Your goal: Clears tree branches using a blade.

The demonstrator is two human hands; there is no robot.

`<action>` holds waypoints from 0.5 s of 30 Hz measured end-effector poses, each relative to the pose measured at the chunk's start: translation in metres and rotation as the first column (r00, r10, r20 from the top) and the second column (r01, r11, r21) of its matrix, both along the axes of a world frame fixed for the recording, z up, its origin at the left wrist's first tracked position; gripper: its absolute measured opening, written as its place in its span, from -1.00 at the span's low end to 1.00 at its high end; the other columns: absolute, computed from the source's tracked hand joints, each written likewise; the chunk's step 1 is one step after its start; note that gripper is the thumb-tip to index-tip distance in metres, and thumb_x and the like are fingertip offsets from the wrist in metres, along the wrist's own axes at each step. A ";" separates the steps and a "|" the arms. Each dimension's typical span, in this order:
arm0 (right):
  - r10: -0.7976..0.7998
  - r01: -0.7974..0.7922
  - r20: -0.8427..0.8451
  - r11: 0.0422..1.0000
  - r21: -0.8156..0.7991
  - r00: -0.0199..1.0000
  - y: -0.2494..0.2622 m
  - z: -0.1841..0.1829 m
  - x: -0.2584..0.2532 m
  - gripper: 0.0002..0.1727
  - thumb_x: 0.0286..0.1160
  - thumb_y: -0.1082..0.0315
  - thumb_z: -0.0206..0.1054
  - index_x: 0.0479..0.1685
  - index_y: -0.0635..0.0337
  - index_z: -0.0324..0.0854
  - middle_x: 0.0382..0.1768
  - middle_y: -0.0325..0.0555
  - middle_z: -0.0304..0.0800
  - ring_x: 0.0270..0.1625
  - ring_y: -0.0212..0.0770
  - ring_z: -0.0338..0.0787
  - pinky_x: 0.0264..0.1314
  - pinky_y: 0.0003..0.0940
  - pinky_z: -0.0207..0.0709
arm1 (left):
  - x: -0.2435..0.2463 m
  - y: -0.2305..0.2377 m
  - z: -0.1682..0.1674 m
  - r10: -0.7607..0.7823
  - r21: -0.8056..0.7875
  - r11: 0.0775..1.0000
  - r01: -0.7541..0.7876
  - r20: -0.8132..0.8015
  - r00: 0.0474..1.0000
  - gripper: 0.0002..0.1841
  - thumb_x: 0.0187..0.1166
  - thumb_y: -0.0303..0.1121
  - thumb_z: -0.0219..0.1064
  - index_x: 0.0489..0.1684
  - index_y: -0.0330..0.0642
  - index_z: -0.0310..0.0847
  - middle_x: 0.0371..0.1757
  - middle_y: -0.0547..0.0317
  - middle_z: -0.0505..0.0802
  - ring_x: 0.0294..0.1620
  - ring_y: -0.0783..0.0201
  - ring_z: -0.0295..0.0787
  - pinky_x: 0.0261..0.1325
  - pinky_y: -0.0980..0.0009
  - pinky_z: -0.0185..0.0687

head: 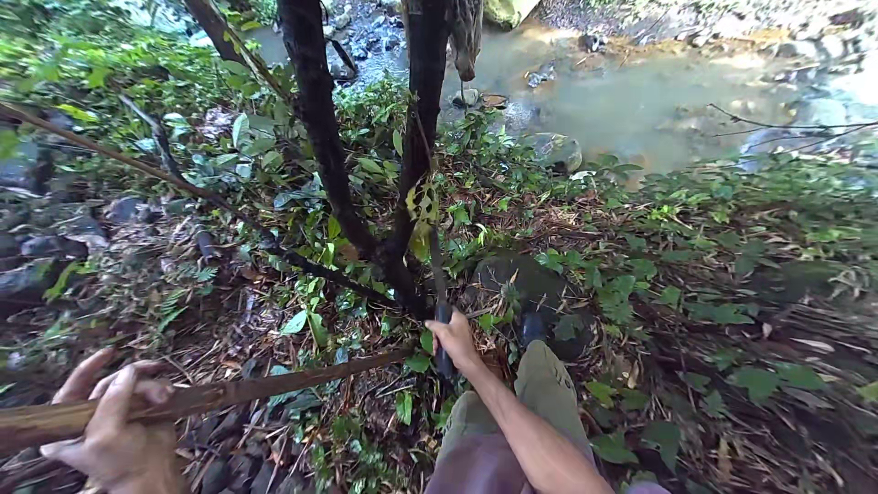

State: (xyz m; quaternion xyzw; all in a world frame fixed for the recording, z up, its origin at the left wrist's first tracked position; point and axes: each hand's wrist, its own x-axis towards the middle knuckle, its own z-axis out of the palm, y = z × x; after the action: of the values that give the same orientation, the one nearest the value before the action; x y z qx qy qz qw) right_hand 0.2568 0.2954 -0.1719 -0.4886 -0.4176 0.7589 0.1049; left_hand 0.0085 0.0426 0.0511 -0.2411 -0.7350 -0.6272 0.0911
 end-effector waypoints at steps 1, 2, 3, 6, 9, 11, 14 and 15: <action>0.019 -0.015 0.073 0.998 -0.053 0.997 0.005 -0.018 -0.008 -0.60 0.47 0.42 0.43 0.21 0.39 0.46 -0.62 -0.09 0.59 -0.72 -0.23 0.64 -0.62 -0.29 0.68 | 0.002 -0.001 0.000 0.002 0.001 1.000 -0.002 -0.002 1.000 -0.57 0.53 -0.46 0.12 0.39 -0.32 0.37 -0.51 0.46 0.76 -0.71 0.51 0.60 -0.63 0.59 0.60; 0.029 -0.016 0.151 0.996 -0.092 0.988 0.007 -0.034 -0.013 -0.62 0.46 0.42 0.44 0.18 0.38 0.47 -0.59 -0.08 0.59 -0.70 -0.23 0.65 -0.60 -0.29 0.68 | 0.004 -0.002 0.000 -0.005 -0.002 1.000 0.005 -0.005 1.000 -0.57 0.52 -0.46 0.12 0.39 -0.31 0.37 -0.52 0.46 0.76 -0.72 0.51 0.60 -0.64 0.59 0.59; 0.019 0.006 0.220 0.994 -0.112 0.975 0.006 -0.048 -0.013 -0.62 0.44 0.42 0.43 0.16 0.37 0.48 -0.55 -0.06 0.62 -0.68 -0.21 0.67 -0.57 -0.27 0.69 | 0.005 -0.005 0.001 -0.020 -0.009 1.000 0.020 -0.006 1.000 -0.57 0.53 -0.46 0.12 0.40 -0.28 0.37 -0.51 0.47 0.77 -0.72 0.51 0.61 -0.64 0.59 0.59; -0.087 0.124 0.303 0.987 -0.104 0.949 0.000 -0.067 0.006 -0.57 0.42 0.46 0.41 0.24 0.36 0.43 -0.48 0.02 0.66 -0.65 -0.16 0.70 -0.56 -0.21 0.70 | 0.007 -0.013 0.001 -0.043 -0.003 0.999 0.043 0.008 0.999 -0.56 0.55 -0.47 0.06 0.44 -0.22 0.36 -0.53 0.49 0.77 -0.72 0.51 0.60 -0.65 0.57 0.59; -0.248 0.266 0.171 0.960 -0.089 0.953 -0.005 -0.050 0.029 -0.65 0.43 0.53 0.37 0.15 0.37 0.42 -0.63 -0.04 0.58 -0.74 -0.20 0.64 -0.67 -0.27 0.67 | 0.004 -0.023 -0.003 -0.009 0.010 1.000 0.008 0.030 1.000 -0.58 0.59 -0.50 -0.03 0.44 -0.21 0.32 -0.57 0.50 0.76 -0.72 0.51 0.61 -0.64 0.59 0.59; -0.370 0.363 -0.062 0.926 -0.102 0.927 -0.001 -0.019 0.025 -0.76 0.46 0.54 0.30 0.02 0.41 0.41 -0.71 -0.09 0.54 -0.79 -0.22 0.60 -0.71 -0.29 0.66 | -0.001 -0.026 -0.006 0.012 0.011 1.000 -0.012 0.048 0.999 -0.56 0.61 -0.50 -0.06 0.49 -0.26 0.27 -0.54 0.46 0.77 -0.71 0.50 0.62 -0.64 0.59 0.59; -0.503 0.428 -0.403 0.864 -0.265 0.765 0.007 0.043 -0.002 -0.91 0.62 0.44 0.14 -0.15 0.30 0.40 -0.79 -0.22 0.45 -0.82 -0.28 0.55 -0.71 -0.30 0.65 | 0.000 -0.021 -0.003 0.042 0.002 0.999 -0.042 0.054 0.998 -0.57 0.61 -0.51 -0.06 0.48 -0.26 0.28 -0.55 0.47 0.75 -0.73 0.51 0.60 -0.66 0.60 0.57; -0.540 0.425 -0.483 0.841 -0.334 0.690 0.011 0.064 -0.012 -0.90 0.66 0.42 0.08 -0.19 0.26 0.39 -0.80 -0.24 0.43 -0.82 -0.30 0.54 -0.71 -0.31 0.65 | 0.001 -0.020 -0.003 0.041 0.004 0.999 -0.042 0.054 0.998 -0.57 0.61 -0.52 -0.06 0.47 -0.26 0.29 -0.55 0.48 0.75 -0.73 0.52 0.60 -0.66 0.60 0.57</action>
State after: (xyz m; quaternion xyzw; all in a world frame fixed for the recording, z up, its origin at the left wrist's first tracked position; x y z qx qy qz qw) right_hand 0.2449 0.3064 -0.1082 -0.3452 -0.1476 0.8497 0.3703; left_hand 0.0091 0.0222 0.0486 -0.2087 -0.7405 -0.6331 0.0849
